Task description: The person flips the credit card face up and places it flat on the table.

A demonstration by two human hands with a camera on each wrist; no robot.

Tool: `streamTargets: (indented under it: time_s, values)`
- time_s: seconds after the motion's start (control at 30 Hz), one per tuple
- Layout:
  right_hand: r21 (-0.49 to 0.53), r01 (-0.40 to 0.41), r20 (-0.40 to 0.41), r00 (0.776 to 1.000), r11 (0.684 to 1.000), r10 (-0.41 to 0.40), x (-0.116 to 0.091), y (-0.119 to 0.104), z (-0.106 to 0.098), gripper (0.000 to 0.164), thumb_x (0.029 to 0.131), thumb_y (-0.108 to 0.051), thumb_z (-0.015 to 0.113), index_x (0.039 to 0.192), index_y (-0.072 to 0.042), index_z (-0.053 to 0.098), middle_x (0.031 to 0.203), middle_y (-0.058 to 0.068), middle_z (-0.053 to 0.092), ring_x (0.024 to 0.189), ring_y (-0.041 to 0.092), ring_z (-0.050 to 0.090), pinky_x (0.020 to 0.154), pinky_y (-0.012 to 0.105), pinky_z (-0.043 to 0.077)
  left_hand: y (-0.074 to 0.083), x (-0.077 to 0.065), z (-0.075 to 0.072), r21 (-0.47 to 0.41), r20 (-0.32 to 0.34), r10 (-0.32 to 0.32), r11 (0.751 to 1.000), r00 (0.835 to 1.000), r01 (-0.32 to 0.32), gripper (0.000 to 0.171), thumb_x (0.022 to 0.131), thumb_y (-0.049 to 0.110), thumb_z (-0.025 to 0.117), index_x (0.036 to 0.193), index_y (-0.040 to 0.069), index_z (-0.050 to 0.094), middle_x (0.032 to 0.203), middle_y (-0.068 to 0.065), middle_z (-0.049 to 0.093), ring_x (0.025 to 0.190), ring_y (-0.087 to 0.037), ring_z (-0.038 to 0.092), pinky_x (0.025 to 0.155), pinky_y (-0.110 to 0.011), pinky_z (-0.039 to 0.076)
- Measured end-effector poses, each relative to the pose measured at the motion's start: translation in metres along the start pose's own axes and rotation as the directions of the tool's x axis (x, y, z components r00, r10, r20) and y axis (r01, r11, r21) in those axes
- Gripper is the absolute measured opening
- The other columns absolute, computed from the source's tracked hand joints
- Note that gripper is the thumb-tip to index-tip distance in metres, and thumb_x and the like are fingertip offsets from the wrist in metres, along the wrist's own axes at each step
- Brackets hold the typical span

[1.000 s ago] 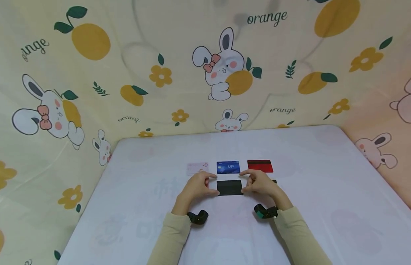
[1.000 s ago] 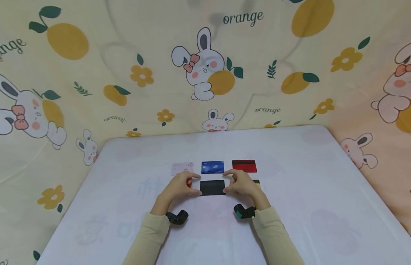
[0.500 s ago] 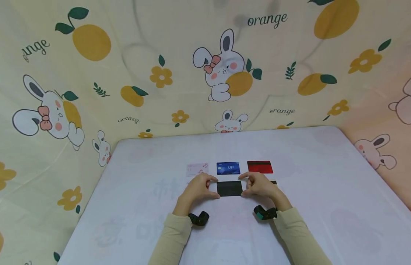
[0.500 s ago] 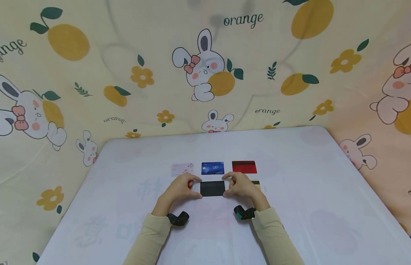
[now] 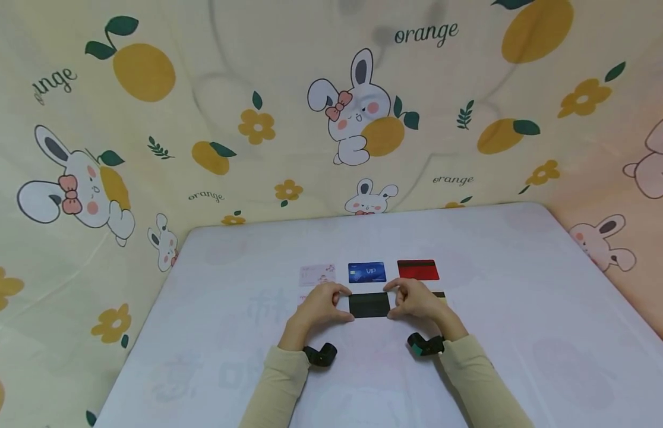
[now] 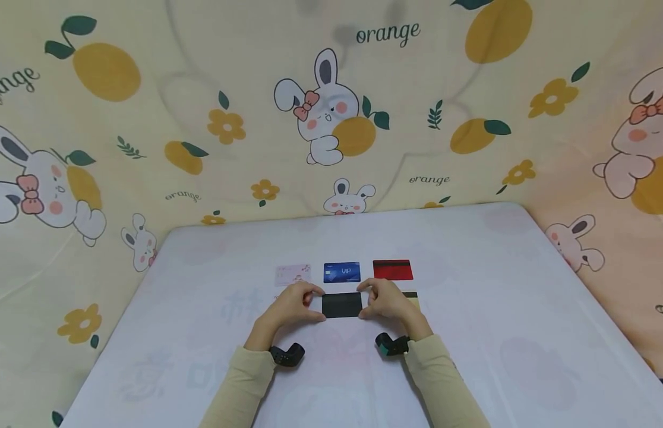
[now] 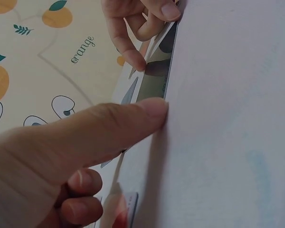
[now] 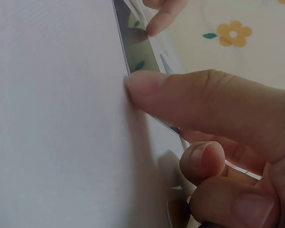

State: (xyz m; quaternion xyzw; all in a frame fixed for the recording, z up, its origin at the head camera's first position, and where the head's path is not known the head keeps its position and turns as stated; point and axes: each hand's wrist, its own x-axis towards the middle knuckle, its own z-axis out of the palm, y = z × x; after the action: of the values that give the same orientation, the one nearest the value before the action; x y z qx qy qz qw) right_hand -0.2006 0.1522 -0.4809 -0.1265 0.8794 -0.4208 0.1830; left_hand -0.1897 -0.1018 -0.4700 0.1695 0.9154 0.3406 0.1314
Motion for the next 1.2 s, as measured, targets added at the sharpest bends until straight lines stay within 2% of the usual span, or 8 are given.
streamTargets:
  time_s: [0.43,0.6,0.77,1.03,1.2]
  values:
    - [0.041,0.044,0.029,0.999,0.998,-0.045,0.0018,0.0019,0.0019,0.048,0.07,-0.004,0.081,0.112,0.002,0.057,0.062,-0.002,0.048,0.057,0.013,0.046,0.053,0.023,0.039,-0.0005,0.001,0.0035,0.012,-0.004,-0.006,1.0,1.0,0.006,0.051,0.071,0.023,0.086,0.115,0.008,0.067,0.074,0.002,0.044,0.071,-0.009,0.042,0.064,-0.02,0.033]
    - [0.058,0.067,0.037,0.997,0.996,-0.069,0.0022,0.0036,0.0016,0.048,0.07,-0.003,0.08,0.11,0.001,0.054,0.063,-0.001,0.047,0.058,0.013,0.046,0.054,0.023,0.039,-0.0004,0.0011,0.0049,0.016,-0.017,0.034,0.999,0.999,-0.034,0.053,0.069,0.021,0.086,0.114,0.005,0.065,0.087,-0.002,0.056,0.079,-0.011,0.045,0.071,-0.021,0.037]
    - [0.067,0.085,0.044,0.995,0.994,-0.088,0.0012,0.0034,0.0015,0.049,0.07,-0.002,0.08,0.11,0.001,0.053,0.064,-0.001,0.047,0.059,0.011,0.046,0.057,0.022,0.04,0.0008,0.002,0.006,-0.003,-0.023,0.064,0.998,0.998,-0.064,0.058,0.067,0.018,0.086,0.117,0.001,0.063,0.098,-0.007,0.065,0.074,-0.009,0.045,0.068,-0.019,0.038]
    - [0.085,0.096,0.038,0.994,0.992,-0.099,0.0002,0.0017,0.0019,0.05,0.07,0.0,0.079,0.111,0.004,0.051,0.063,-0.001,0.047,0.057,0.011,0.045,0.054,0.022,0.04,0.005,0.0008,0.007,-0.029,-0.037,0.083,0.996,0.996,-0.084,0.064,0.067,0.015,0.086,0.122,-0.001,0.059,0.101,-0.01,0.061,0.076,-0.01,0.045,0.069,-0.019,0.04]
    - [0.084,0.085,0.043,0.995,0.993,-0.089,0.0009,0.0016,0.0016,0.05,0.07,-0.001,0.08,0.111,0.003,0.052,0.063,-0.001,0.048,0.057,0.011,0.046,0.055,0.023,0.041,0.0045,0.0007,0.0075,-0.018,-0.043,0.091,0.996,0.995,-0.092,0.059,0.068,0.015,0.085,0.12,0.001,0.061,0.1,-0.009,0.059,0.079,-0.011,0.044,0.07,-0.019,0.038]
